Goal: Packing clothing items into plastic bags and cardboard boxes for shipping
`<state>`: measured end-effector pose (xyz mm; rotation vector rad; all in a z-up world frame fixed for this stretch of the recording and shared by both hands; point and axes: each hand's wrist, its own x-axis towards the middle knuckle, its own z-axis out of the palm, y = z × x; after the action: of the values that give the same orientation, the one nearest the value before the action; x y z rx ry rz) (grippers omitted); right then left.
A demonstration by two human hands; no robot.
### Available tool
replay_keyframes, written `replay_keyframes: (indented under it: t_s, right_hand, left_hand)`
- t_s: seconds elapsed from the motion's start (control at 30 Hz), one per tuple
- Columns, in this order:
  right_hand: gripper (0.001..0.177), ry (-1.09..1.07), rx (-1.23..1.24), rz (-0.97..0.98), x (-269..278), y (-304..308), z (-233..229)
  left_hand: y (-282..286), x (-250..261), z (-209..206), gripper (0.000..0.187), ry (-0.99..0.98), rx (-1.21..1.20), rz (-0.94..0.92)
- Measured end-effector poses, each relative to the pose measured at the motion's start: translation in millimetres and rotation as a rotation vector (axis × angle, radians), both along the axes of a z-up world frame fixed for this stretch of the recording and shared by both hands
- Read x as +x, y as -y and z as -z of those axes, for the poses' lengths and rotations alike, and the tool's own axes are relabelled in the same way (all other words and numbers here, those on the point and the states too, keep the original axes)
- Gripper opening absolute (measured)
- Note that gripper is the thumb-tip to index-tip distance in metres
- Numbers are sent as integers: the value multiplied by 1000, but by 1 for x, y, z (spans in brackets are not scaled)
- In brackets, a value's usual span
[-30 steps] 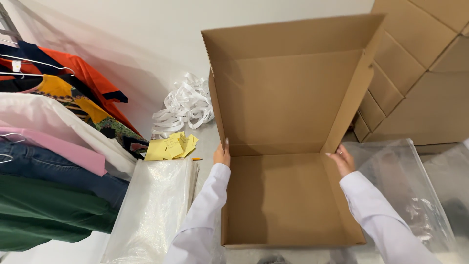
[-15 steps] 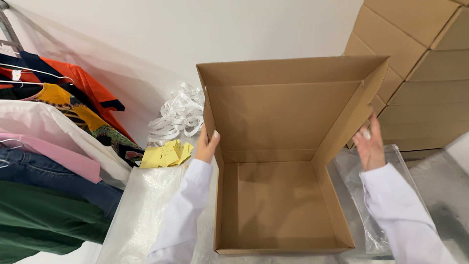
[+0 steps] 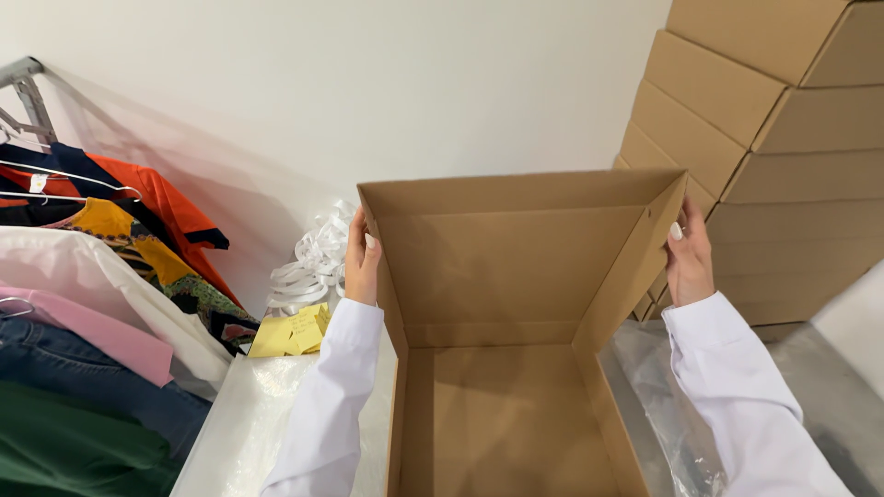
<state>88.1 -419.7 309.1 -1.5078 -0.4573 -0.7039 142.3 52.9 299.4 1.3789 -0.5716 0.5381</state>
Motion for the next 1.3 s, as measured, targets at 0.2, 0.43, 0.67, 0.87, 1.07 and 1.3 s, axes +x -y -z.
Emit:
replay_keyframes:
  t_s: [0.2, 0.43, 0.67, 0.87, 1.07, 1.3]
  right_hand:
    - [88, -216, 134, 308, 6, -32, 0]
    - [77, -63, 212, 313, -38, -146, -85]
    - [79, -57, 247, 353, -33, -162, -85]
    - [79, 28, 237, 296, -56, -172, -72]
    - [61, 19, 130, 347, -52, -92, 36]
    - [34, -275, 82, 358, -148, -51, 93]
  left_hand:
    - [30, -3, -11, 54, -63, -103, -243]
    - [48, 22, -26, 58, -149, -146, -367]
    - [30, 39, 3, 45, 72, -123, -524]
    - [23, 3, 26, 57, 70, -153, -464]
    - [-18, -12, 114, 72, -47, -271, -341]
    - [-24, -149, 84, 73, -497, -357, -220]
